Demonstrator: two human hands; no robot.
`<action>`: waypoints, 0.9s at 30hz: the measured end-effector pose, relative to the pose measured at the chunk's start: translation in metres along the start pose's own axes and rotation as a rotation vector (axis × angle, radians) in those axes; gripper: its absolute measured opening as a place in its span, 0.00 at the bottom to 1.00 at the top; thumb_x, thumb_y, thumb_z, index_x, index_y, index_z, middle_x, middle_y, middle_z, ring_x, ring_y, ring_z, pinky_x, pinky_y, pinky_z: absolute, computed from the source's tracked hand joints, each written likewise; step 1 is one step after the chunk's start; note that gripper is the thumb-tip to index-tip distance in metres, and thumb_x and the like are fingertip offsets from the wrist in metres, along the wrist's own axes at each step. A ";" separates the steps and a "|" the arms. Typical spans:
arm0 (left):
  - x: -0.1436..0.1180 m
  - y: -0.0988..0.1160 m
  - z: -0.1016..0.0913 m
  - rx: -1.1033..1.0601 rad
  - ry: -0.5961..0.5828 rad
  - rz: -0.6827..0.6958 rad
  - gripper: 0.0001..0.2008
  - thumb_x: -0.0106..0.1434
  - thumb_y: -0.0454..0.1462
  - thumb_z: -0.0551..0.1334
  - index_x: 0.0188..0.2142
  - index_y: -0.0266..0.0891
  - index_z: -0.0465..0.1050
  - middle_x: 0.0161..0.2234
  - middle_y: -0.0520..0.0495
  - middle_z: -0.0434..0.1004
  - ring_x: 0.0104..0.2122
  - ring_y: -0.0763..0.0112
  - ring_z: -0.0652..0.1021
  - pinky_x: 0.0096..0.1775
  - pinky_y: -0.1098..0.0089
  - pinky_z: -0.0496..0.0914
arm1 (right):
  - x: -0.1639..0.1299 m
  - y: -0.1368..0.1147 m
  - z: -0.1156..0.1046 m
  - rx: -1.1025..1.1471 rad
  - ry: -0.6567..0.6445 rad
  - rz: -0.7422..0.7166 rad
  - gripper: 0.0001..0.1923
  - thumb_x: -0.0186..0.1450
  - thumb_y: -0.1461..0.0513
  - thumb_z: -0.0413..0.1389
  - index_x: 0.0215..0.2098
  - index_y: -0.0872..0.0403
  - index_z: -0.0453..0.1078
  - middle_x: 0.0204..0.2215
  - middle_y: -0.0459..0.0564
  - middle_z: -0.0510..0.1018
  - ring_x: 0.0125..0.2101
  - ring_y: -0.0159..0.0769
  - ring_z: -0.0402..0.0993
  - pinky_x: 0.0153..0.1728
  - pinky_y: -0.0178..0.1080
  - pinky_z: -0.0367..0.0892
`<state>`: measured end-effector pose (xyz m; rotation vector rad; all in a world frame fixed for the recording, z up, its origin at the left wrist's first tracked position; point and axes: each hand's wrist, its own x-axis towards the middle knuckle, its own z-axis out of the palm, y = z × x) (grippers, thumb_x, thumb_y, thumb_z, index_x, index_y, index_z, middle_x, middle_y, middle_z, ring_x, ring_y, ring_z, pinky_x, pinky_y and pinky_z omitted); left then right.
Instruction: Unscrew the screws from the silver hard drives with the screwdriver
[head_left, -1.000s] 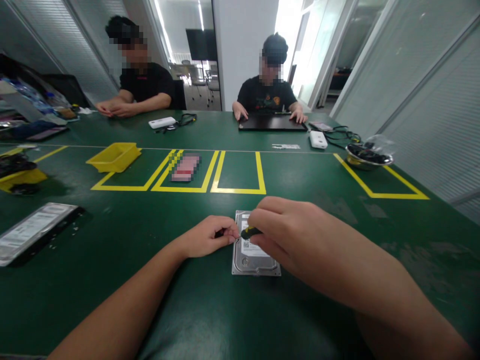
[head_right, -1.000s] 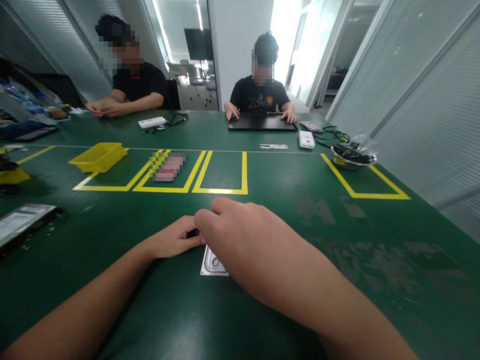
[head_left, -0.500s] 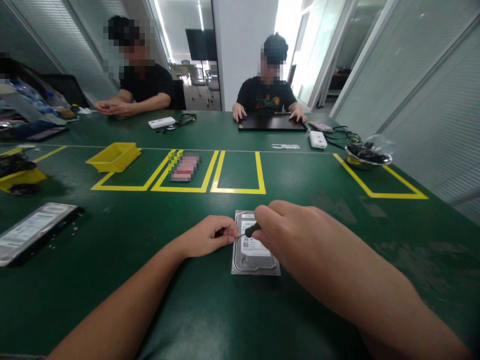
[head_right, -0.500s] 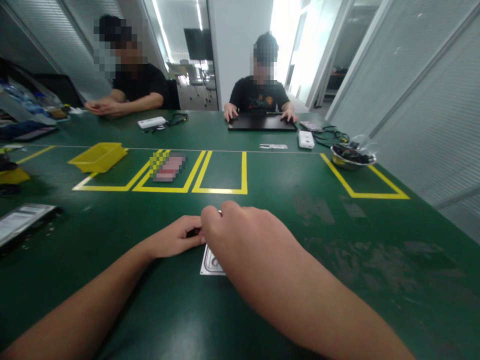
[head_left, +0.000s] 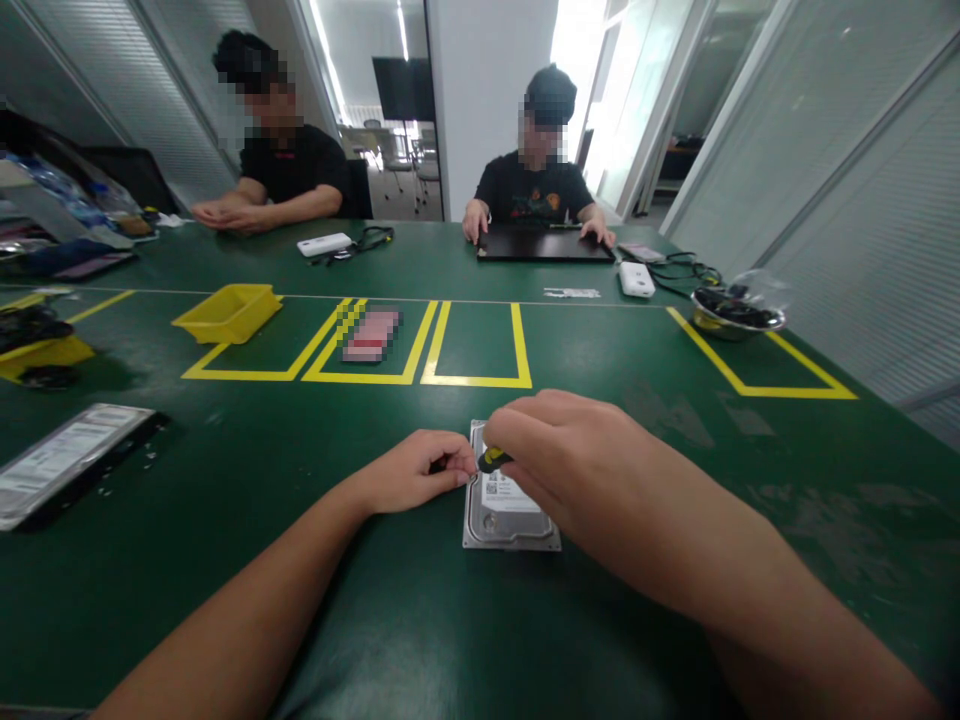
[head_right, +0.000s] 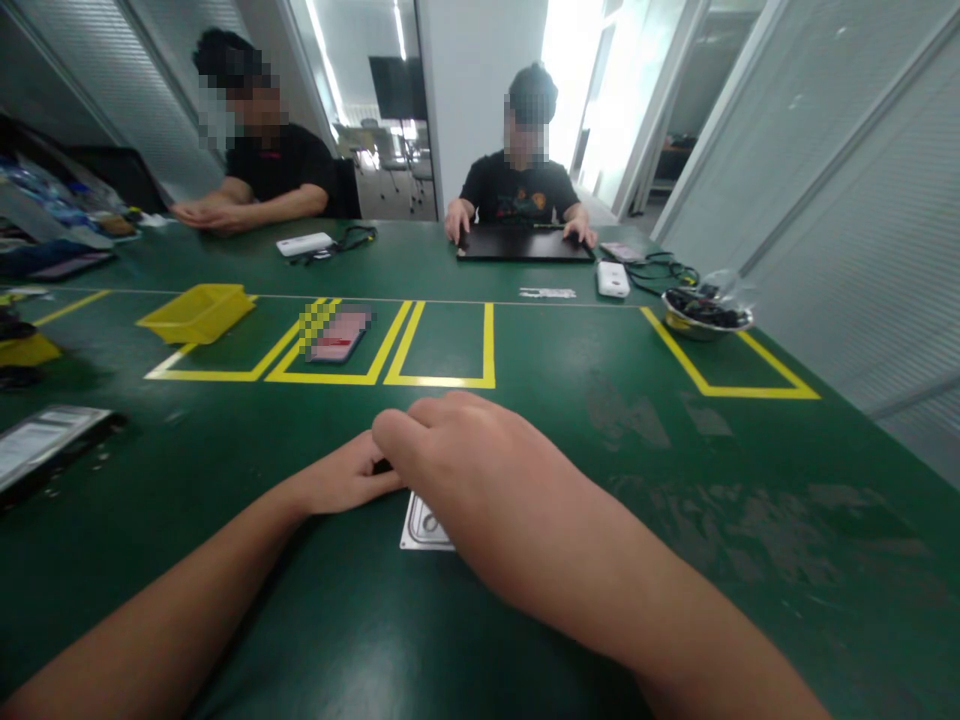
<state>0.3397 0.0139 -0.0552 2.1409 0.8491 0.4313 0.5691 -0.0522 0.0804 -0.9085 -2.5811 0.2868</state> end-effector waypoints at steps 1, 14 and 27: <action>0.000 0.000 0.000 0.003 -0.001 0.000 0.06 0.66 0.36 0.60 0.39 0.37 0.73 0.34 0.49 0.75 0.39 0.65 0.75 0.42 0.67 0.69 | 0.002 0.001 0.000 0.004 0.003 -0.011 0.11 0.64 0.74 0.54 0.32 0.53 0.61 0.29 0.42 0.68 0.29 0.30 0.61 0.31 0.36 0.53; 0.000 -0.001 -0.002 0.072 -0.002 0.019 0.10 0.66 0.40 0.59 0.40 0.36 0.73 0.33 0.49 0.75 0.33 0.69 0.73 0.36 0.69 0.68 | 0.013 0.016 0.002 0.095 -0.050 -0.037 0.08 0.70 0.69 0.48 0.40 0.55 0.68 0.41 0.48 0.75 0.40 0.33 0.69 0.41 0.35 0.61; 0.002 0.000 -0.002 0.034 0.001 0.076 0.05 0.66 0.36 0.60 0.37 0.36 0.73 0.33 0.50 0.74 0.32 0.71 0.72 0.35 0.70 0.65 | 0.018 0.025 0.007 0.093 0.164 -0.033 0.07 0.67 0.67 0.57 0.43 0.58 0.72 0.41 0.49 0.76 0.40 0.32 0.71 0.41 0.34 0.64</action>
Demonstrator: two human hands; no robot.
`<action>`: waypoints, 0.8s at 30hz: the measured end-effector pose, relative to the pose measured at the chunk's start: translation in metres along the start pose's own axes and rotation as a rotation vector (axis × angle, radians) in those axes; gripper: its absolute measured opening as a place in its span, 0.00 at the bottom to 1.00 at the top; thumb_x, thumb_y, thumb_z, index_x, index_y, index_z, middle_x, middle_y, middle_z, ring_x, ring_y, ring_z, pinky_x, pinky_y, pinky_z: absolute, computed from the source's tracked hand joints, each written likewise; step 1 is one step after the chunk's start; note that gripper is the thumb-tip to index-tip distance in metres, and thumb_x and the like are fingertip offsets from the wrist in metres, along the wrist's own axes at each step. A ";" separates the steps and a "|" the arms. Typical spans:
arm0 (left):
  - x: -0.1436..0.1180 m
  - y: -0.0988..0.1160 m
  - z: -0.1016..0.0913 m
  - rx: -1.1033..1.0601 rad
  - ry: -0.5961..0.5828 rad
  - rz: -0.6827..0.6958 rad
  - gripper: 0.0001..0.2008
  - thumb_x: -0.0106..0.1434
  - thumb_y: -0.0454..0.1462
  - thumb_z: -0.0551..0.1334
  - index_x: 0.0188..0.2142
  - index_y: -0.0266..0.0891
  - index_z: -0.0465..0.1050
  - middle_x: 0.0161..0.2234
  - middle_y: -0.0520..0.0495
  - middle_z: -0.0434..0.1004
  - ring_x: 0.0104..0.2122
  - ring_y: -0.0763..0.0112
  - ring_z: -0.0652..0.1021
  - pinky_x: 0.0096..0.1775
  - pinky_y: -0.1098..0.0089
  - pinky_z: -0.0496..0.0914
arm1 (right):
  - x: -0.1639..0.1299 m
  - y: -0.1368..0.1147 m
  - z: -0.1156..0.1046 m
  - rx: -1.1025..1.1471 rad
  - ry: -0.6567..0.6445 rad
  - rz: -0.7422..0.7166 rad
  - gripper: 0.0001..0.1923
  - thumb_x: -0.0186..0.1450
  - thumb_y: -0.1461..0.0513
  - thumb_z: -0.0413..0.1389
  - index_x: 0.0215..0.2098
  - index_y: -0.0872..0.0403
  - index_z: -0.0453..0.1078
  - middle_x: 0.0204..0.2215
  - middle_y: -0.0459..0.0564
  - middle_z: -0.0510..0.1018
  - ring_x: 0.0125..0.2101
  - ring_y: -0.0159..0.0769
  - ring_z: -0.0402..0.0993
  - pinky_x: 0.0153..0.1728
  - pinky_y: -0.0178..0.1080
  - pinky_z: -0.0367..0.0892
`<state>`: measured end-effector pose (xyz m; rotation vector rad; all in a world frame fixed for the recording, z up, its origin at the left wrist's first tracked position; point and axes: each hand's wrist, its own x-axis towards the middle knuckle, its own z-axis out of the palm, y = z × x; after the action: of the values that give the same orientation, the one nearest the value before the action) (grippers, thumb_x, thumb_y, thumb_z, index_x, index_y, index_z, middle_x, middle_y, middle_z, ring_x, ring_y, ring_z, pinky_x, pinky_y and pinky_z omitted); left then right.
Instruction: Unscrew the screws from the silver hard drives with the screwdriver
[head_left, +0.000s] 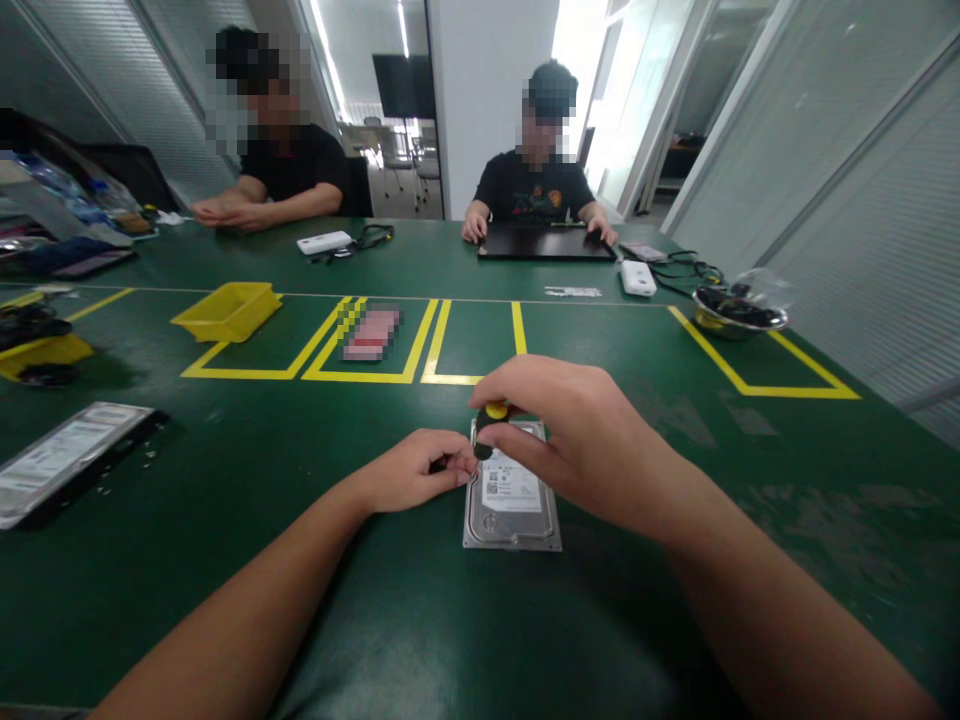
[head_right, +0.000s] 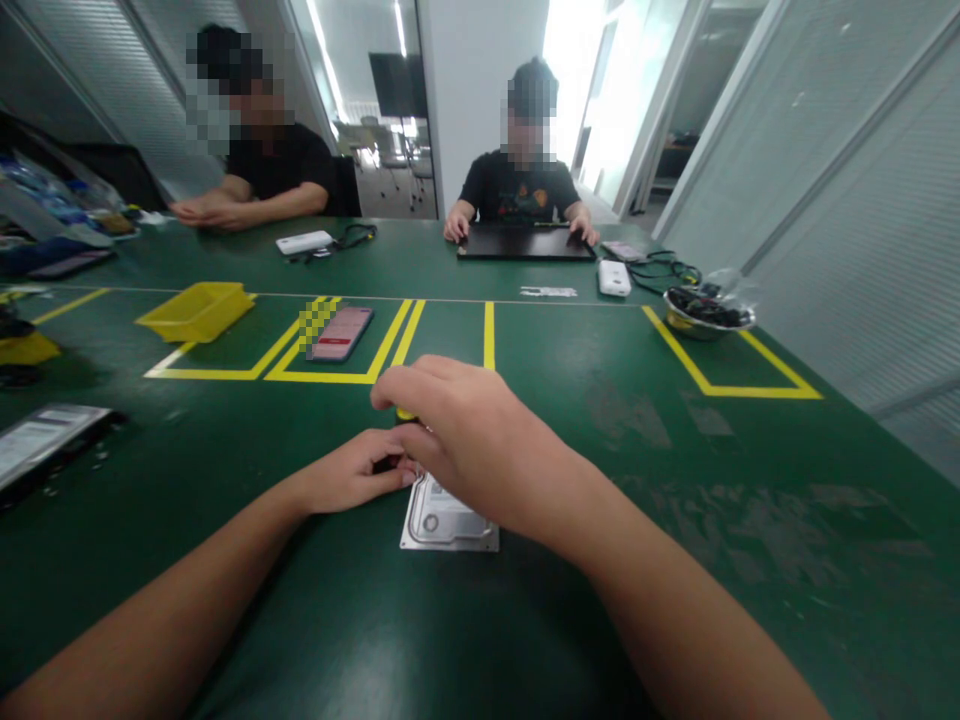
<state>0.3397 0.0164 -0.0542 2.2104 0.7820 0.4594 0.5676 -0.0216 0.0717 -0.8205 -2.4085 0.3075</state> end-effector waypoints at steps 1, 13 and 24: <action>0.000 0.000 0.000 0.001 -0.002 0.001 0.05 0.65 0.36 0.60 0.37 0.36 0.73 0.33 0.50 0.74 0.32 0.71 0.72 0.35 0.70 0.65 | 0.000 0.001 0.000 0.010 0.019 0.003 0.10 0.66 0.67 0.58 0.46 0.57 0.71 0.43 0.49 0.77 0.41 0.32 0.72 0.42 0.34 0.64; -0.001 0.000 0.001 -0.001 -0.006 -0.062 0.06 0.66 0.36 0.60 0.35 0.35 0.72 0.29 0.52 0.71 0.30 0.73 0.71 0.33 0.72 0.64 | -0.001 0.001 -0.004 0.106 -0.036 0.020 0.12 0.65 0.71 0.55 0.44 0.57 0.76 0.45 0.50 0.75 0.45 0.31 0.71 0.47 0.33 0.65; -0.001 0.001 -0.001 0.023 -0.013 -0.052 0.08 0.66 0.40 0.59 0.39 0.36 0.72 0.36 0.49 0.76 0.35 0.67 0.74 0.38 0.68 0.68 | 0.003 0.002 0.015 0.118 0.105 -0.058 0.03 0.66 0.68 0.58 0.37 0.60 0.74 0.37 0.50 0.74 0.39 0.30 0.70 0.42 0.32 0.65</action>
<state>0.3386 0.0152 -0.0531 2.2060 0.8401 0.4123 0.5573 -0.0183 0.0599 -0.6949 -2.2880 0.3710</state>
